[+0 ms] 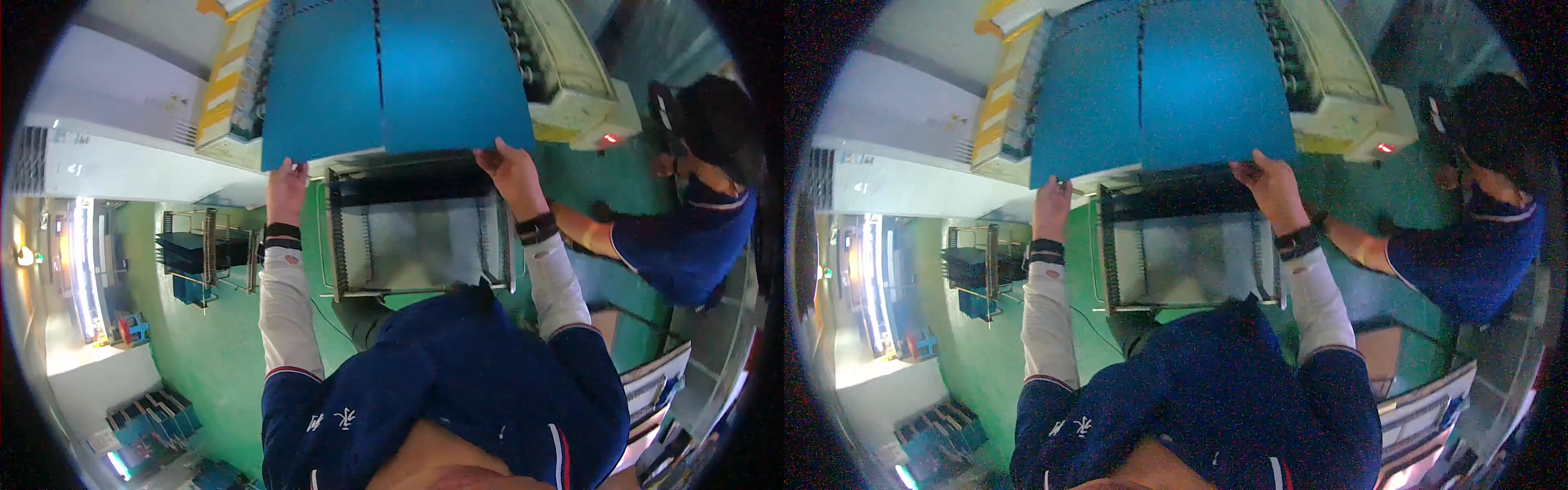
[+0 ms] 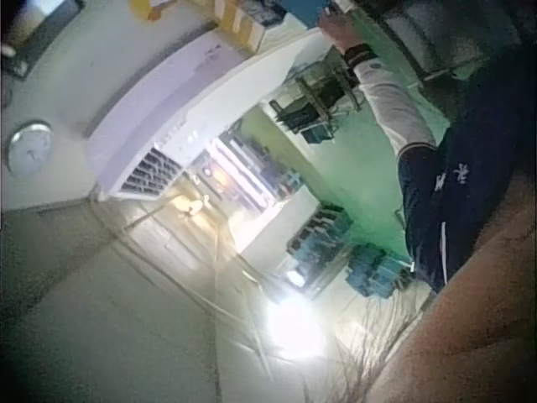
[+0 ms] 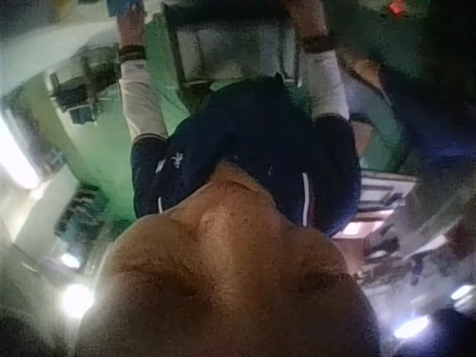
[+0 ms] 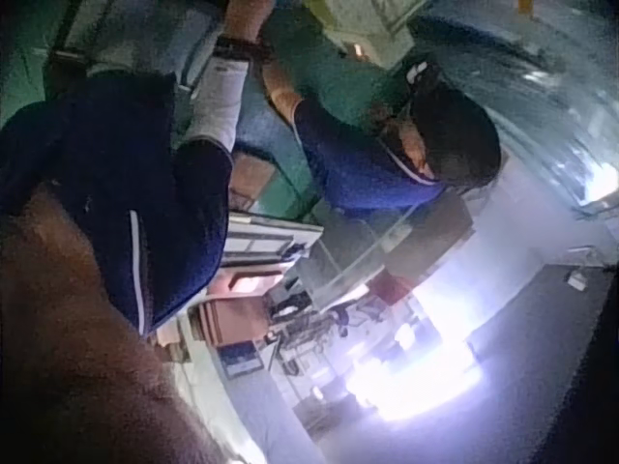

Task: Picking up blue industrial sheets and feeding them into a roller-based machine.

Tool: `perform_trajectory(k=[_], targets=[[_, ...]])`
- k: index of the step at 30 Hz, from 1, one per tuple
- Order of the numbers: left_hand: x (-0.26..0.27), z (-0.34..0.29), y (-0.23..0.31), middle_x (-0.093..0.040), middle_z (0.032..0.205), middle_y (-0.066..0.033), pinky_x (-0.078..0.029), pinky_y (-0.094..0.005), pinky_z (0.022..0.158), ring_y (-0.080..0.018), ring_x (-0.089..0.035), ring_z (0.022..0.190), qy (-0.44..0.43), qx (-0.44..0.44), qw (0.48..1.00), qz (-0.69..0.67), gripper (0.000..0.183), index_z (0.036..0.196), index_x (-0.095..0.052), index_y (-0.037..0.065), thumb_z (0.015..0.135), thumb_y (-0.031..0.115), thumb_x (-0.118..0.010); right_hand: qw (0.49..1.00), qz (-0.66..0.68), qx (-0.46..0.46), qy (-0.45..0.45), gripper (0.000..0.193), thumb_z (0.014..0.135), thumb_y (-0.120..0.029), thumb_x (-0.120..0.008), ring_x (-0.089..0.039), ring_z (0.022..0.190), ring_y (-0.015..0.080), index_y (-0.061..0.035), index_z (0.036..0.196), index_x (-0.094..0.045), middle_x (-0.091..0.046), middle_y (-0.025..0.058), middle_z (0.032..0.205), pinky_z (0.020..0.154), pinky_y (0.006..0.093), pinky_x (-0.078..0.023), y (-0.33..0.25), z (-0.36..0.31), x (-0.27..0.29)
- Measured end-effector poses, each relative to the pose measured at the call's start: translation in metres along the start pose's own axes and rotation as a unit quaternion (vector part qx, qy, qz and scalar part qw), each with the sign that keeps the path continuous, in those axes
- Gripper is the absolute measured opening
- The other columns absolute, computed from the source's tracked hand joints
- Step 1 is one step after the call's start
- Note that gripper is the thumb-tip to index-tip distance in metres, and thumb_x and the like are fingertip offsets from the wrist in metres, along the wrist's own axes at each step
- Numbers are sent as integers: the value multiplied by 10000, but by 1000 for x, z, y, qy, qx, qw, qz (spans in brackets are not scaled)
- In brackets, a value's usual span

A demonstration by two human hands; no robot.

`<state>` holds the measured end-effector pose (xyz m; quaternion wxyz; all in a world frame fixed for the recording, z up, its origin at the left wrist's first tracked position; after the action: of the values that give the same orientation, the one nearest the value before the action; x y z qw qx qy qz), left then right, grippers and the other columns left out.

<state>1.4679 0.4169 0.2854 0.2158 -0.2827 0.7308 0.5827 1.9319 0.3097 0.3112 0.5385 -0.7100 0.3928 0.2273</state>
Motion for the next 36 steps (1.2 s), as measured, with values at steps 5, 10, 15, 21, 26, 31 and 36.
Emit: perform_trajectory(k=[5, 10, 15, 21, 26, 31, 36], targets=[[25, 23, 4, -611, 1131, -87, -476, -410, 972, -227, -569, 1037, -69, -3, 997, 17, 214, 1134, -569, 46, 940, 133, -600, 999, -18, -27, -36, 216, 952, -178, -580, -661, 953, 284, -2, 1075, -601, -666, 135, 1051, 835, 392, -545, 2, 5, 16], [6, -12, -4, -524, 1305, -137, -385, -403, 1083, -268, -479, 1222, -18, 81, 997, -2, 399, 1266, -496, 12, 983, 291, -534, 995, -37, -86, -37, 283, 925, -201, -622, -668, 934, 236, -10, 1134, -616, -677, 138, 1048, 833, 369, -545, 64, -29, 42], [41, -66, -43, -487, 1324, -144, -394, -386, 1012, -277, -486, 1182, 32, 111, 964, 239, 466, 1330, -431, 32, 994, 351, -485, 984, -83, -158, -2, 196, 920, -206, -628, -646, 683, 174, -13, 935, -660, -678, 94, 819, 582, 280, -513, 177, -70, 74], [144, -154, -112, -644, 886, -53, -489, -313, 689, -177, -614, 780, -121, 165, 843, 497, 198, 1006, -612, 39, 908, 210, -627, 962, -183, -195, -59, 219, 919, -237, -633, -629, 674, 121, -24, 874, -655, -664, 43, 766, 604, 255, -497, 214, -101, 88], [132, -236, -169, -638, 852, -13, -464, -269, 651, -119, -593, 763, -114, 332, 725, 592, 224, 1011, -623, 24, 863, 179, -688, 969, -206, -131, -44, 244, 899, -265, -632, -649, 668, 148, -29, 857, -676, -676, 85, 726, 610, 287, -513, 242, -95, 124], [118, -264, -209, -681, 960, -43, -496, -281, 744, -134, -622, 840, -181, 403, 596, 671, 314, 1109, -632, 6, 877, 213, -679, 781, -623, -33, -28, 248, 813, -270, -597, -665, 720, 355, -45, 761, -687, -663, 189, 745, 671, 466, -523, 237, -106, 157], [35, -268, -226, -673, 1104, -118, -487, -317, 901, -187, -630, 994, -233, 424, 601, 637, 491, 1276, -574, 37, 870, 287, -694, 708, -701, -56, -72, 263, 791, -311, -591, -647, 783, 395, -62, 802, -678, -664, 180, 779, 703, 512, -513, 236, -133, 178]])
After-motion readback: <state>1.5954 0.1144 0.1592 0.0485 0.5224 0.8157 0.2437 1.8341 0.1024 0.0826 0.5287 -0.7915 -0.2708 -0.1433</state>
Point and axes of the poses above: each hand's wrist, its own z-axis towards the middle knuckle, its own x-axis out of the back of the hand, y = z × x, the point moved 4 cm from there along z, towards the middle knuckle
